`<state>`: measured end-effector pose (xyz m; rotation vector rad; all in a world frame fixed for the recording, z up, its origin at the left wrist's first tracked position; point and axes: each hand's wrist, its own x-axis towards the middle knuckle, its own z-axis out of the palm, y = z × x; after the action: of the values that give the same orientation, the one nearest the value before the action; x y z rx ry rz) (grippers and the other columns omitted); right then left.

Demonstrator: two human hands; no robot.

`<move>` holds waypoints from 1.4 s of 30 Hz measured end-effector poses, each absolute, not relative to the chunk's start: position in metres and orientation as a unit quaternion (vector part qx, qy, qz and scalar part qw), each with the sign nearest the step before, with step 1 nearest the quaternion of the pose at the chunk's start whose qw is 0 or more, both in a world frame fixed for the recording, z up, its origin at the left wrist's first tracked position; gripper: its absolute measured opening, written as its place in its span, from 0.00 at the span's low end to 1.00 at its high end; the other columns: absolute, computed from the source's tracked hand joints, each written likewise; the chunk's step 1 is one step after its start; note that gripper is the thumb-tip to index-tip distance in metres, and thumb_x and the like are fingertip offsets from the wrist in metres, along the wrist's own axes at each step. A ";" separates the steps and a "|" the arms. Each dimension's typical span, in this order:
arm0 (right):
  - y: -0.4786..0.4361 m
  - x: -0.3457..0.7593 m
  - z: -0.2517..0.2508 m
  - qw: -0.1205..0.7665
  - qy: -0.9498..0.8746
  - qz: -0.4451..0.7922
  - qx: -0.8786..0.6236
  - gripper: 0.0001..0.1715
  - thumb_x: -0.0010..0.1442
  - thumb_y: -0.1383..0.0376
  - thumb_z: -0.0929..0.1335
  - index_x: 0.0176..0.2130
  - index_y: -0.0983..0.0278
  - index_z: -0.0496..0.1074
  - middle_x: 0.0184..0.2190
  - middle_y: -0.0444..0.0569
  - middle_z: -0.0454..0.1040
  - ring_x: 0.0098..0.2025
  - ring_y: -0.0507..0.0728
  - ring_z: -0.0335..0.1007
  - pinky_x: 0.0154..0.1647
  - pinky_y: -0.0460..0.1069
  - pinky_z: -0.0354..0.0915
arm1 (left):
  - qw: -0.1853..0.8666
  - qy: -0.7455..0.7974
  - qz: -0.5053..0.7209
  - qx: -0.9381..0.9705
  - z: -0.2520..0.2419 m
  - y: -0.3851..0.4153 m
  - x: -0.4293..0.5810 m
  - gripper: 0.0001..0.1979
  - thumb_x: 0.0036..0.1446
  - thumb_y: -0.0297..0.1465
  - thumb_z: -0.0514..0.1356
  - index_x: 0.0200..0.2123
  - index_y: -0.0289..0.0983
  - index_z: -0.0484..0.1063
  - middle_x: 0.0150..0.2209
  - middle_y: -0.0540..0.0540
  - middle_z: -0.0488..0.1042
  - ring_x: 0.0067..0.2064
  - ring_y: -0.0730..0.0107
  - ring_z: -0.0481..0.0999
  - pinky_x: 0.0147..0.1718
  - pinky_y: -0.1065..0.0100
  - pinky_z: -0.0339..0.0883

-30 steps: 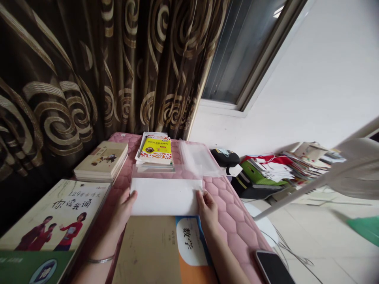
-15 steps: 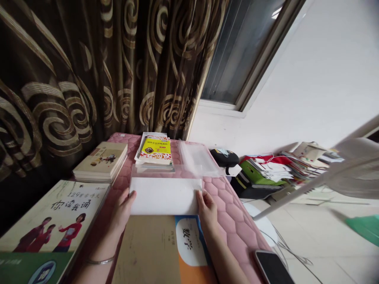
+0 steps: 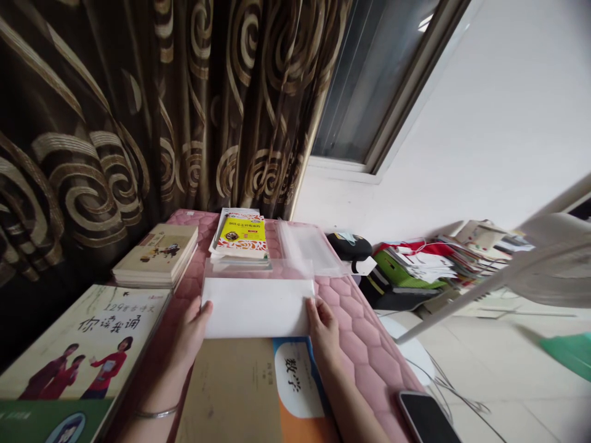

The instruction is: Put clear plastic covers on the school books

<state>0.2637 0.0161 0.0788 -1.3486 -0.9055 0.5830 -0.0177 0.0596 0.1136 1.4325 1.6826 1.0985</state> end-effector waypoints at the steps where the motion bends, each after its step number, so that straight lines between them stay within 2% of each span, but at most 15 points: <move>1: 0.015 0.263 0.080 0.649 -0.397 0.269 -0.591 0.21 0.58 0.45 0.67 0.32 0.60 0.71 0.29 0.45 0.71 0.33 0.57 0.63 0.33 0.49 0.62 | 0.346 0.633 0.425 0.546 0.114 0.060 -0.016 0.19 0.52 0.46 0.58 0.41 0.40 0.76 0.40 0.45 0.81 0.48 0.55 0.77 0.42 0.65 0.71; 3: 0.014 0.262 0.082 0.645 -0.389 0.290 -0.590 0.21 0.57 0.45 0.67 0.34 0.60 0.71 0.31 0.45 0.71 0.35 0.57 0.64 0.34 0.50 0.63 | 0.372 0.615 0.441 0.537 0.112 0.063 -0.011 0.18 0.51 0.46 0.58 0.38 0.40 0.76 0.37 0.44 0.81 0.45 0.54 0.78 0.39 0.66 0.72; 6: 0.014 0.261 0.084 0.636 -0.379 0.283 -0.609 0.23 0.56 0.43 0.67 0.31 0.60 0.70 0.28 0.44 0.69 0.32 0.56 0.61 0.32 0.50 0.60 | 0.378 0.605 0.465 0.525 0.105 0.069 -0.007 0.18 0.50 0.47 0.58 0.34 0.39 0.75 0.32 0.44 0.81 0.43 0.53 0.78 0.37 0.65 0.72; 9: 0.016 0.261 0.085 0.633 -0.380 0.256 -0.624 0.24 0.56 0.43 0.67 0.28 0.61 0.68 0.26 0.44 0.66 0.30 0.55 0.58 0.30 0.49 0.58 | 0.379 0.604 0.469 0.521 0.100 0.074 -0.008 0.20 0.52 0.48 0.58 0.36 0.38 0.75 0.31 0.44 0.80 0.42 0.54 0.78 0.37 0.64 0.73; 14: 0.017 0.260 0.087 0.649 -0.390 0.245 -0.605 0.25 0.54 0.43 0.68 0.27 0.62 0.68 0.26 0.43 0.66 0.32 0.55 0.59 0.33 0.48 0.59 | 0.433 0.554 0.469 0.534 0.095 0.075 -0.011 0.24 0.51 0.52 0.58 0.39 0.38 0.75 0.31 0.46 0.80 0.40 0.56 0.79 0.37 0.65 0.73; 20: 0.015 0.258 0.091 0.652 -0.388 0.253 -0.600 0.27 0.54 0.41 0.68 0.28 0.62 0.68 0.26 0.42 0.66 0.32 0.54 0.59 0.32 0.47 0.58 | 0.419 0.572 0.486 0.511 0.088 0.076 -0.011 0.22 0.51 0.50 0.59 0.38 0.38 0.75 0.31 0.43 0.80 0.40 0.55 0.79 0.36 0.64 0.73; 27: 0.013 0.257 0.091 0.650 -0.382 0.259 -0.604 0.26 0.55 0.42 0.68 0.27 0.61 0.68 0.25 0.43 0.67 0.30 0.55 0.59 0.30 0.48 0.58 | 0.432 0.557 0.466 0.535 0.092 0.074 -0.009 0.26 0.53 0.53 0.55 0.40 0.38 0.74 0.31 0.44 0.80 0.39 0.57 0.79 0.35 0.65 0.73; 32: 0.010 0.256 0.093 0.645 -0.380 0.274 -0.603 0.22 0.56 0.45 0.68 0.30 0.60 0.71 0.28 0.44 0.70 0.31 0.56 0.62 0.30 0.49 0.61 | 0.434 0.552 0.479 0.526 0.093 0.073 -0.009 0.25 0.51 0.53 0.58 0.37 0.38 0.74 0.32 0.43 0.81 0.39 0.57 0.79 0.37 0.65 0.72; 37: 0.013 0.257 0.090 0.641 -0.382 0.249 -0.617 0.24 0.56 0.44 0.67 0.29 0.61 0.70 0.24 0.43 0.67 0.31 0.56 0.62 0.28 0.49 0.59 | 0.418 0.558 0.501 0.513 0.088 0.075 -0.010 0.24 0.50 0.53 0.58 0.36 0.38 0.74 0.32 0.43 0.80 0.42 0.54 0.78 0.38 0.64 0.72; 42: 0.013 0.258 0.085 0.639 -0.384 0.262 -0.613 0.24 0.57 0.43 0.67 0.30 0.61 0.68 0.26 0.43 0.67 0.31 0.56 0.60 0.29 0.49 0.58 | 0.435 0.547 0.496 0.516 0.083 0.075 -0.009 0.24 0.51 0.52 0.58 0.39 0.39 0.71 0.38 0.41 0.81 0.44 0.56 0.78 0.40 0.66 0.71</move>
<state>0.2583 0.0131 0.0850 -1.3984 -0.8756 0.5972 -0.0093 0.0751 0.0830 1.2842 1.3607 1.2353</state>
